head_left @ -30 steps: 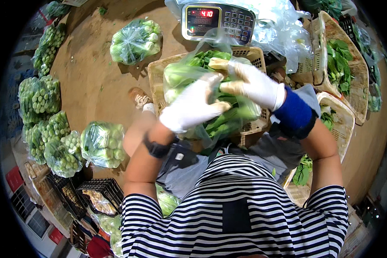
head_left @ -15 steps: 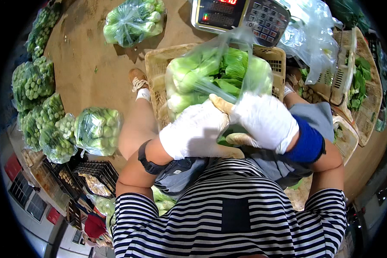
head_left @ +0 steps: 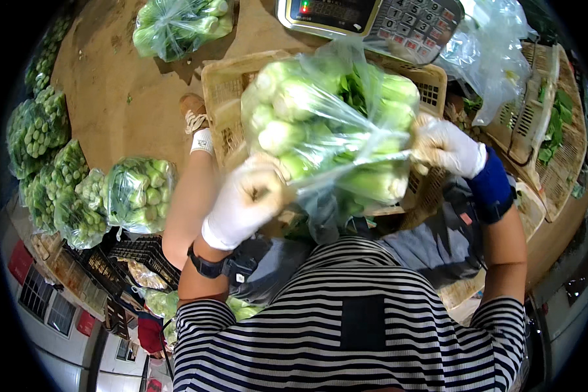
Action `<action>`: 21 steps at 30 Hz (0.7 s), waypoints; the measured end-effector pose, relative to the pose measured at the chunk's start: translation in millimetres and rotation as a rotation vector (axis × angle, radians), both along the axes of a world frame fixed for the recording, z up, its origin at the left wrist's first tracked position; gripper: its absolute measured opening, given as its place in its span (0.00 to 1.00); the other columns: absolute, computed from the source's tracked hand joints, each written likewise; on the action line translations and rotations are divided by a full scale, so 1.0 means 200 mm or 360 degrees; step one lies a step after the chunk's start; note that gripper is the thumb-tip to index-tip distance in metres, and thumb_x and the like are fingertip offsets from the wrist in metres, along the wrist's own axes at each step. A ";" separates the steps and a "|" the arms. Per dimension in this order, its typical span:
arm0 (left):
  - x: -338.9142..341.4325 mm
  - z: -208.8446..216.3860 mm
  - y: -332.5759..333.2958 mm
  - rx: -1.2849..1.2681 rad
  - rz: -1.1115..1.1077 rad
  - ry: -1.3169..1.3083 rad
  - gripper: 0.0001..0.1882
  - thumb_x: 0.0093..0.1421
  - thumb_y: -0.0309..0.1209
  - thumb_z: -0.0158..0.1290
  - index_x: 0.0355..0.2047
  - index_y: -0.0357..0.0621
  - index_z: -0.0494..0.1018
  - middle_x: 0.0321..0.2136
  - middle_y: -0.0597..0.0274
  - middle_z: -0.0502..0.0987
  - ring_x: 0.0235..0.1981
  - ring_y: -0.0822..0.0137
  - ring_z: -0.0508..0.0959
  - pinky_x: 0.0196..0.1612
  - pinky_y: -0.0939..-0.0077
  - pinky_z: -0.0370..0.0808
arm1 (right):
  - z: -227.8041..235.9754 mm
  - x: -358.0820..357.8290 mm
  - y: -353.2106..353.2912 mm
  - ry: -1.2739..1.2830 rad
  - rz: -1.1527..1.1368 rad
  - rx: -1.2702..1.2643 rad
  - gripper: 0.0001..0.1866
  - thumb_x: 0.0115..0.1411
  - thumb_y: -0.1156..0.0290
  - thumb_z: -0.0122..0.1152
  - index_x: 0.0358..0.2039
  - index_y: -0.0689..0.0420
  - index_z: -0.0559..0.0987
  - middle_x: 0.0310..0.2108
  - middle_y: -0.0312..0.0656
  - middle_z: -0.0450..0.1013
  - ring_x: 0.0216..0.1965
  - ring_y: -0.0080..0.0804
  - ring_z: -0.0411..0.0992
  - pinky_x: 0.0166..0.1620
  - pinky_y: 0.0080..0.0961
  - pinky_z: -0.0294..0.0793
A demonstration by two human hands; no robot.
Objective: The person sits on the floor and trims leafy green vegetables using a knife, removing unwanted parts. They place the trimmed vegetables into plastic bags, weigh them on a digital scale, and tie the bags shut before setting them aside.
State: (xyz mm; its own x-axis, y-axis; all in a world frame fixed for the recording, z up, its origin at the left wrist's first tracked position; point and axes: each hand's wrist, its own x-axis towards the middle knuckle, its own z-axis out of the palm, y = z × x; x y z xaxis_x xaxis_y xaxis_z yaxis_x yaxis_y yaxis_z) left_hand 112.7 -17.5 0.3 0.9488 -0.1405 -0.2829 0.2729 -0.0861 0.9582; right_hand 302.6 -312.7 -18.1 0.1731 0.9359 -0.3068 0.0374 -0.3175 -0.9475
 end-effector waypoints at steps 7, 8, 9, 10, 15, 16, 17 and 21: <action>0.05 0.06 -0.10 -0.1134 0.0564 0.0383 0.13 0.57 0.30 0.48 0.37 0.31 0.72 0.29 0.60 0.75 0.27 0.76 0.71 0.32 0.86 0.66 | 0.22 -0.24 0.14 0.0239 -0.0441 0.0105 0.12 0.59 0.66 0.50 0.29 0.60 0.78 0.23 0.37 0.73 0.32 0.28 0.70 0.45 0.23 0.65; 0.07 0.10 -0.14 -0.1080 0.0617 0.0348 0.16 0.57 0.30 0.47 0.43 0.30 0.71 0.33 0.57 0.76 0.32 0.74 0.74 0.38 0.84 0.70 | 0.22 -0.29 0.16 0.0680 -0.0643 -0.0039 0.14 0.60 0.66 0.48 0.33 0.61 0.79 0.25 0.38 0.74 0.32 0.26 0.70 0.44 0.22 0.65; 0.08 0.10 -0.15 -0.1040 0.0480 0.0341 0.21 0.57 0.28 0.45 0.51 0.30 0.66 0.41 0.52 0.75 0.43 0.69 0.74 0.49 0.77 0.69 | 0.23 -0.32 0.18 0.0718 -0.0692 -0.0109 0.17 0.62 0.67 0.44 0.40 0.64 0.77 0.30 0.41 0.75 0.30 0.22 0.70 0.40 0.16 0.66; 0.09 0.07 -0.15 -0.0830 0.0322 0.0135 0.22 0.56 0.24 0.45 0.52 0.32 0.65 0.45 0.54 0.73 0.48 0.67 0.72 0.51 0.73 0.68 | 0.20 -0.37 0.22 0.1164 -0.0878 -0.0127 0.19 0.61 0.68 0.45 0.50 0.64 0.71 0.33 0.41 0.75 0.31 0.21 0.70 0.33 0.12 0.69; 0.13 0.03 -0.18 -0.0260 -0.0086 -0.0571 0.27 0.52 0.24 0.49 0.55 0.39 0.63 0.53 0.56 0.68 0.53 0.64 0.68 0.56 0.70 0.62 | 0.17 -0.50 0.32 0.1237 -0.0899 -0.0111 0.21 0.59 0.68 0.50 0.52 0.61 0.63 0.37 0.37 0.73 0.34 0.16 0.70 0.22 0.06 0.68; 0.14 0.03 -0.18 -0.0256 -0.0124 -0.0642 0.28 0.51 0.23 0.49 0.55 0.39 0.63 0.54 0.56 0.67 0.55 0.64 0.67 0.57 0.70 0.62 | 0.18 -0.50 0.33 0.1190 -0.0892 -0.0132 0.21 0.59 0.68 0.50 0.52 0.60 0.63 0.37 0.37 0.73 0.33 0.15 0.70 0.21 0.05 0.67; 0.14 0.03 -0.17 -0.0352 -0.0150 -0.0565 0.29 0.50 0.23 0.49 0.55 0.40 0.63 0.54 0.56 0.67 0.55 0.64 0.66 0.57 0.70 0.61 | 0.18 -0.48 0.32 0.1178 -0.0840 -0.0193 0.21 0.59 0.68 0.51 0.52 0.60 0.63 0.36 0.37 0.73 0.33 0.15 0.70 0.21 0.05 0.67; 0.15 0.01 -0.19 -0.0365 -0.0347 -0.0314 0.30 0.46 0.22 0.48 0.54 0.40 0.64 0.52 0.52 0.68 0.53 0.60 0.68 0.56 0.69 0.62 | 0.14 -0.49 0.30 0.0955 -0.0776 -0.0328 0.17 0.59 0.68 0.53 0.46 0.62 0.67 0.33 0.39 0.73 0.28 0.20 0.71 0.20 0.09 0.67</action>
State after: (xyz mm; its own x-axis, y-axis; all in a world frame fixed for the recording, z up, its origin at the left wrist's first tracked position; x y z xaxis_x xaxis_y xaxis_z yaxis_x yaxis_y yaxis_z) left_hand 143.4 -56.4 2.2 0.9227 -0.3838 -0.0350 0.0798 0.1014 0.9916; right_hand 204.5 -253.2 9.0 0.2985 0.7119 -0.6357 -0.6483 -0.3375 -0.6824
